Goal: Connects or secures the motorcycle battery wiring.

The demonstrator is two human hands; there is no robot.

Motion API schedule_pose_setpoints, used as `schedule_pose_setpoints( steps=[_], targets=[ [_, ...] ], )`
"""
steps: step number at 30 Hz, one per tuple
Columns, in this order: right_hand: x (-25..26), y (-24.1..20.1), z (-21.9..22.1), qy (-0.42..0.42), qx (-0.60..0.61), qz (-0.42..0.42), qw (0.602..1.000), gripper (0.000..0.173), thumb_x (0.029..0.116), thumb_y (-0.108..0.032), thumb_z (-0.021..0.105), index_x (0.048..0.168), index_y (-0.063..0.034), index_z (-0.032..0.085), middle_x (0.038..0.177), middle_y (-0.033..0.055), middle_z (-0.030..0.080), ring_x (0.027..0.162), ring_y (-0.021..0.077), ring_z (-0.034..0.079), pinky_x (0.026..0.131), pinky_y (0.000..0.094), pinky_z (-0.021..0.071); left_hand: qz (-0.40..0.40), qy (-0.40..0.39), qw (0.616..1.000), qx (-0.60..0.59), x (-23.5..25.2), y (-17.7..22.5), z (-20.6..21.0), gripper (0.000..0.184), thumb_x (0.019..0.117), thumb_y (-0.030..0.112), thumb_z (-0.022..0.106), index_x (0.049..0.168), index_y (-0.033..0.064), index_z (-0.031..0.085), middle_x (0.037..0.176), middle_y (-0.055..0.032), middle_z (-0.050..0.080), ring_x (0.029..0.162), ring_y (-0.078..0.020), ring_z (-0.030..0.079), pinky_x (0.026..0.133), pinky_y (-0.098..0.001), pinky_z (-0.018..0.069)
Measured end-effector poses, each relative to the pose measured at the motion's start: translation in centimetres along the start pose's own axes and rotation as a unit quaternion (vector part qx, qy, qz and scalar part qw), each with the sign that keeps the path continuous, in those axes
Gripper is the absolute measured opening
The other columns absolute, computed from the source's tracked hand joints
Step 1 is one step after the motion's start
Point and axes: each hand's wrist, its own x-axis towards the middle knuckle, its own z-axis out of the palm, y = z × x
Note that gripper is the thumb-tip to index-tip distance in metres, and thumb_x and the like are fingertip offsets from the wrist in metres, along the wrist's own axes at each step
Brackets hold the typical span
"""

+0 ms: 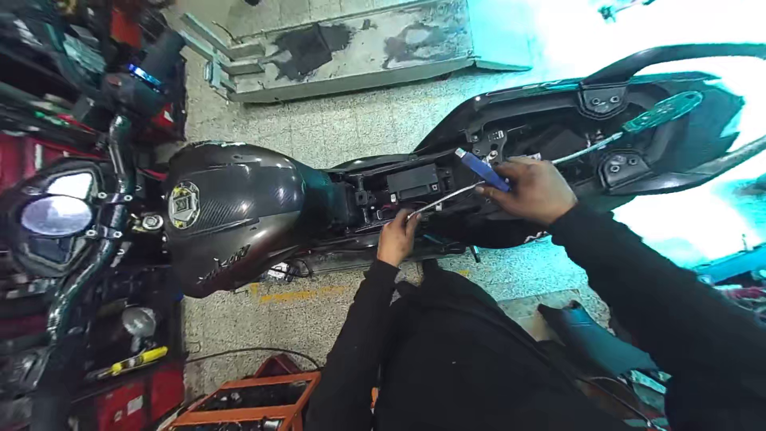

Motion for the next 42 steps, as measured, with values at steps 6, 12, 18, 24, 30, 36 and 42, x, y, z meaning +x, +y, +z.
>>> schedule_pose_setpoints(
  steps=[6,12,18,24,30,36,42],
  targets=[
    [2.5,3.1,5.0,-0.111,-0.016,0.083,0.990,0.040,0.0953,-0.039,0.070,0.104,-0.0001,0.071,0.102,0.0248,0.069,0.092,0.0456,0.069,0.077,0.0682,0.0530,-0.078,-0.097,0.979,0.159,4.2,-2.3,0.6,0.049,0.1085,0.049,0.040,0.139,0.0185,0.064,0.122,-0.0137,0.073,0.115,-0.0331,0.069,0.102,-0.0591,0.0515],
    [1.0,3.6,5.3,-0.072,0.022,0.124,0.989,0.039,0.0924,-0.039,0.074,0.107,-0.0033,0.074,0.108,0.0210,0.069,0.092,0.0416,0.069,0.078,0.0659,0.0534,-0.148,0.013,0.976,0.157,5.6,-3.3,0.6,0.047,0.1027,0.048,0.053,0.128,0.0123,0.069,0.112,-0.0120,0.076,0.106,-0.0304,0.072,0.096,-0.0565,0.0548],
    [1.2,0.2,3.3,0.088,0.075,0.133,0.984,0.041,0.0936,-0.038,0.069,0.106,0.0007,0.074,0.101,0.0214,0.070,0.086,0.0371,0.069,0.076,0.0586,0.0550,-0.199,-0.134,0.952,0.192,10.6,-3.5,-2.4,0.055,0.1001,0.053,0.056,0.126,0.0058,0.068,0.121,-0.0190,0.071,0.118,-0.0351,0.067,0.103,-0.0593,0.0503],
    [9.3,-1.4,6.6,0.023,0.142,0.073,0.987,0.039,0.0955,-0.044,0.066,0.101,-0.0064,0.074,0.091,0.0108,0.072,0.081,0.0216,0.068,0.075,0.0449,0.0560,-0.132,-0.109,0.981,0.092,11.1,-6.3,-2.5,0.033,0.0977,0.030,0.066,0.111,0.0006,0.071,0.097,-0.0174,0.073,0.092,-0.0303,0.072,0.089,-0.0537,0.0571],
    [17.3,-1.1,12.9,-0.182,0.172,0.124,0.960,0.036,0.0966,-0.048,0.064,0.105,-0.0137,0.073,0.091,0.0045,0.068,0.082,0.0185,0.065,0.074,0.0474,0.0518,-0.124,0.017,0.992,-0.036,9.3,-8.7,0.3,0.025,0.0833,0.025,0.079,0.098,0.0084,0.068,0.063,0.0007,0.057,0.050,-0.0127,0.053,0.047,-0.0359,0.0495],
    [18.3,0.0,17.2,-0.213,0.157,0.157,0.952,0.036,0.0986,-0.047,0.062,0.115,-0.0162,0.071,0.097,0.0048,0.070,0.089,0.0205,0.066,0.078,0.0503,0.0497,-0.069,0.178,0.981,0.027,8.6,-8.7,3.0,0.021,0.0796,0.025,0.079,0.090,0.0096,0.068,0.061,0.0058,0.058,0.048,-0.0046,0.053,0.045,-0.0266,0.0476],
    [18.4,0.3,18.4,-0.126,0.183,0.201,0.954,0.032,0.0967,-0.047,0.063,0.110,-0.0204,0.075,0.097,0.0003,0.074,0.091,0.0160,0.070,0.079,0.0487,0.0521,-0.054,0.206,0.977,0.024,8.6,-8.5,3.7,0.016,0.0809,0.020,0.077,0.087,0.0099,0.067,0.058,0.0087,0.055,0.045,-0.0008,0.049,0.041,-0.0223,0.0442]
  ],
)
